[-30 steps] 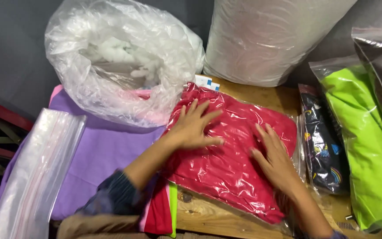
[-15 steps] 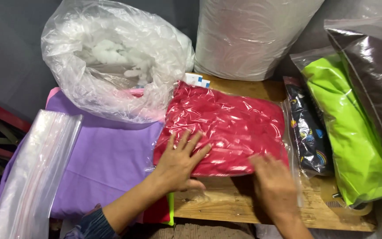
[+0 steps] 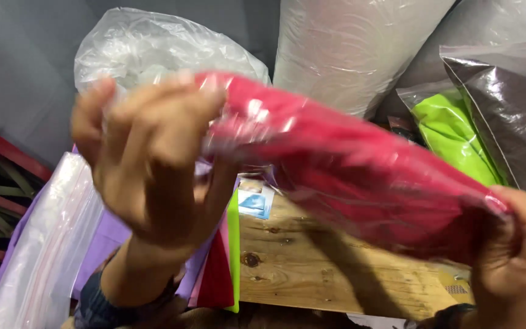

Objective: The person is seen packaging a red pillow into a clear plastic bag, smoothing it out, and then picking up a purple pillowcase to prepare it for stuffing.

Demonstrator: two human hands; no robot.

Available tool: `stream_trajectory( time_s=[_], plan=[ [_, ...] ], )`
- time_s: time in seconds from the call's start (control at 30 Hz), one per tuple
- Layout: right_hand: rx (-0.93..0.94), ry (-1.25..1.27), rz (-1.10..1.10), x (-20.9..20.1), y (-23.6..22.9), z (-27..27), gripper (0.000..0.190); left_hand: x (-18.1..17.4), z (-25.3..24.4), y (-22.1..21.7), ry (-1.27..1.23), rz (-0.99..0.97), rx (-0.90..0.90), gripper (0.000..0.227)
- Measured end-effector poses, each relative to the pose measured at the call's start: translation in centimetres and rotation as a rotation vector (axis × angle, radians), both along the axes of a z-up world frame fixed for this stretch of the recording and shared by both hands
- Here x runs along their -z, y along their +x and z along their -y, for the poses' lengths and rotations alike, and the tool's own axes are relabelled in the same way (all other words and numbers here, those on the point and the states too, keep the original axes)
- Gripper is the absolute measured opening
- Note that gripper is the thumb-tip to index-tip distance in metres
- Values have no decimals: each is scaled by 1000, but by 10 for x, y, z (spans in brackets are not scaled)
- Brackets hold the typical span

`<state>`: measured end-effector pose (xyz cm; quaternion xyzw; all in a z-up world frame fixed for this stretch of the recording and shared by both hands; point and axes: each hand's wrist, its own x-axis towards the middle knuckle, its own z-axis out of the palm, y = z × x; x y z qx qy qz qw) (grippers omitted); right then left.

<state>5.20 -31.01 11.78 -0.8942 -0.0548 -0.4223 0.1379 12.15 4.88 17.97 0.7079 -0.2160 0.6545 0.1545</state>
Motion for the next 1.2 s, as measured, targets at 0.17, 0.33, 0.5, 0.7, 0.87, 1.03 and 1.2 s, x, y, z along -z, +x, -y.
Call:
stream_trajectory(
  time_s=[0.17,0.33,0.5,0.7,0.87,1.03,1.2],
  plan=[
    [-155,221,-323,-24,70,15,17,-19,21,74,-115,-139,138,35],
    [171,-23,-748,40,170,15,38,71,54,193,91,-685,-364,90],
    [-119,-89,-690,102,176,-5,43,116,68,147,151,-952,42,63],
    [-258,-173,-928,115,148,-63,63,198,57,155,388,-1271,-16,73],
    [-240,-172,-979,145,153,-65,69,222,50,156,417,-1286,-55,78],
    [-232,-163,-961,148,150,-67,70,239,52,160,400,-1310,-64,82],
    [-218,-163,-930,153,156,-69,69,240,54,165,386,-1270,-76,80]
  ],
)
